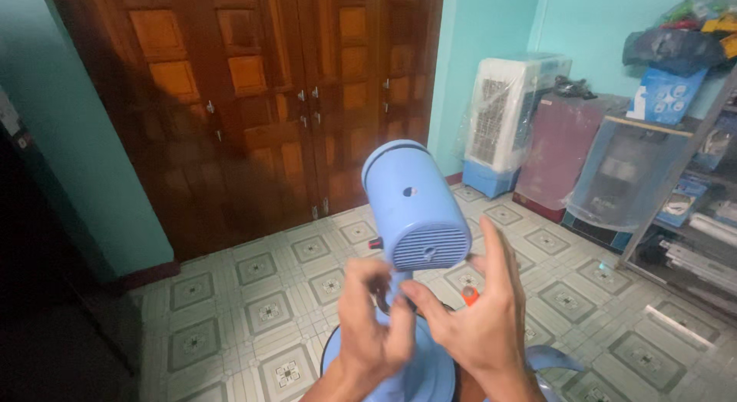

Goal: The person disassembles a blue pedestal fan by removing the front grille, unscrewing the blade hub, detaching the fan blades, and removing the rear grille and motor housing cover. The parts are placed on the table.

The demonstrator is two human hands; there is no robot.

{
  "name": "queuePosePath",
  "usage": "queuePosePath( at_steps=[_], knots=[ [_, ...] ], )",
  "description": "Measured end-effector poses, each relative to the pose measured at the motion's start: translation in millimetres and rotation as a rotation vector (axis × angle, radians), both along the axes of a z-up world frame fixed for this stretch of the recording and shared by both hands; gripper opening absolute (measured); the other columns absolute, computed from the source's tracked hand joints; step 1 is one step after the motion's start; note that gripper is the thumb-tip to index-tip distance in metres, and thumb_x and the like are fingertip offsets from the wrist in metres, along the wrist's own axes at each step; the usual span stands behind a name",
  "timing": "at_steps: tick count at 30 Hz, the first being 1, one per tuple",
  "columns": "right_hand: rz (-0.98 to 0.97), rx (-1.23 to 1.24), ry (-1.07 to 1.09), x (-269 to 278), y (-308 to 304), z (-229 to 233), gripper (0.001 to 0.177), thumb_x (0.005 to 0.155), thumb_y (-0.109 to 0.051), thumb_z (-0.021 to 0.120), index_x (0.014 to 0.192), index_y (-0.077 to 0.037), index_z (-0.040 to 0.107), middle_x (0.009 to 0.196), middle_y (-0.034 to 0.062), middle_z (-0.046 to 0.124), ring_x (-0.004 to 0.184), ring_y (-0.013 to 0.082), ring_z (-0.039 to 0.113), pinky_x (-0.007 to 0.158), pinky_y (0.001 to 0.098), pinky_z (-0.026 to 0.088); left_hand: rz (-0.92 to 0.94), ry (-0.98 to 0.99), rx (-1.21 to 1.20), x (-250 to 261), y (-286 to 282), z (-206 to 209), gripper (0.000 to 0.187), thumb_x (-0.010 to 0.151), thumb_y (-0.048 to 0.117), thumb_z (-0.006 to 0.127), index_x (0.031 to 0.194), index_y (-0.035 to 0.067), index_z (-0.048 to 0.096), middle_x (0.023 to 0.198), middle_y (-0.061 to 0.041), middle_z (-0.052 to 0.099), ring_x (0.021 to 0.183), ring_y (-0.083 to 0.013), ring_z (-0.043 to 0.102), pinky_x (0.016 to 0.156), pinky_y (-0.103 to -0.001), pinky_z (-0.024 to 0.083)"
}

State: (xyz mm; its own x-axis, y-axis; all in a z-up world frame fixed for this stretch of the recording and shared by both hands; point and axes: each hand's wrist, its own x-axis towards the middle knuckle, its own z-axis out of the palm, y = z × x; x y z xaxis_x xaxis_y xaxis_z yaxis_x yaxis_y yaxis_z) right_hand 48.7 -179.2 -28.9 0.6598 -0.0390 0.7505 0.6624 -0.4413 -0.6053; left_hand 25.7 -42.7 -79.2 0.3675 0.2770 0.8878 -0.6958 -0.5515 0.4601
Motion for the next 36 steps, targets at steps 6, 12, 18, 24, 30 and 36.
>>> queuePosePath(
  at_steps=[6,12,18,24,30,36],
  knots=[
    [-0.102,-0.106,-0.080,0.4,32.4,20.4,0.119,0.050,-0.036,0.096,0.144,0.006,0.037,0.144,0.0340,0.043,0.117,0.0485,0.058,0.078,0.0466,0.057,-0.181,0.283,-0.360,66.8,52.4,59.3,0.054,0.103,0.036,0.043,0.140,-0.003,0.053,0.139,-0.017,0.056,0.126,-0.0277,0.055,0.105,-0.039,0.044],
    [-0.219,-0.140,-0.196,0.2,50.6,25.0,0.106,0.055,-0.032,0.095,0.141,0.003,0.043,0.132,0.0276,0.054,0.116,0.0456,0.061,0.086,0.0487,0.056,-0.297,0.457,-0.242,103.8,72.4,74.7,0.077,0.105,0.054,0.019,0.142,-0.002,0.055,0.154,-0.019,0.048,0.148,-0.0278,0.039,0.120,-0.036,0.025],
    [-0.244,-0.154,-0.227,-2.5,47.7,27.4,0.105,0.057,-0.031,0.094,0.141,0.004,0.043,0.133,0.0285,0.053,0.117,0.0439,0.061,0.086,0.0463,0.055,-0.340,0.459,-0.206,104.9,68.0,73.9,0.077,0.106,0.054,0.019,0.140,-0.004,0.055,0.154,-0.022,0.051,0.149,-0.0315,0.042,0.122,-0.037,0.027],
    [-0.280,-0.145,-0.253,-12.2,47.9,19.9,0.102,0.055,-0.030,0.094,0.138,0.003,0.046,0.128,0.0253,0.058,0.114,0.0405,0.064,0.090,0.0455,0.054,-0.242,0.423,-0.114,93.8,68.7,62.9,0.073,0.103,0.053,0.035,0.147,-0.003,0.049,0.158,-0.026,0.040,0.153,-0.0358,0.027,0.121,-0.041,0.021],
    [-0.330,-0.153,-0.281,-13.1,53.6,20.7,0.102,0.054,-0.032,0.095,0.136,0.004,0.047,0.126,0.0256,0.058,0.114,0.0409,0.063,0.090,0.0464,0.054,-0.320,0.487,-0.187,86.2,64.5,55.1,0.075,0.100,0.054,0.045,0.150,-0.002,0.042,0.159,-0.023,0.039,0.149,-0.0334,0.036,0.120,-0.040,0.027],
    [-0.431,-0.145,-0.261,-18.3,66.3,16.6,0.108,0.052,-0.037,0.097,0.137,0.005,0.045,0.128,0.0272,0.056,0.116,0.0438,0.060,0.091,0.0488,0.053,-0.536,0.710,-0.432,67.5,67.0,74.5,0.090,0.086,0.056,0.055,0.158,0.007,0.033,0.152,-0.020,0.043,0.136,-0.0325,0.051,0.102,-0.045,0.048]
  ],
)
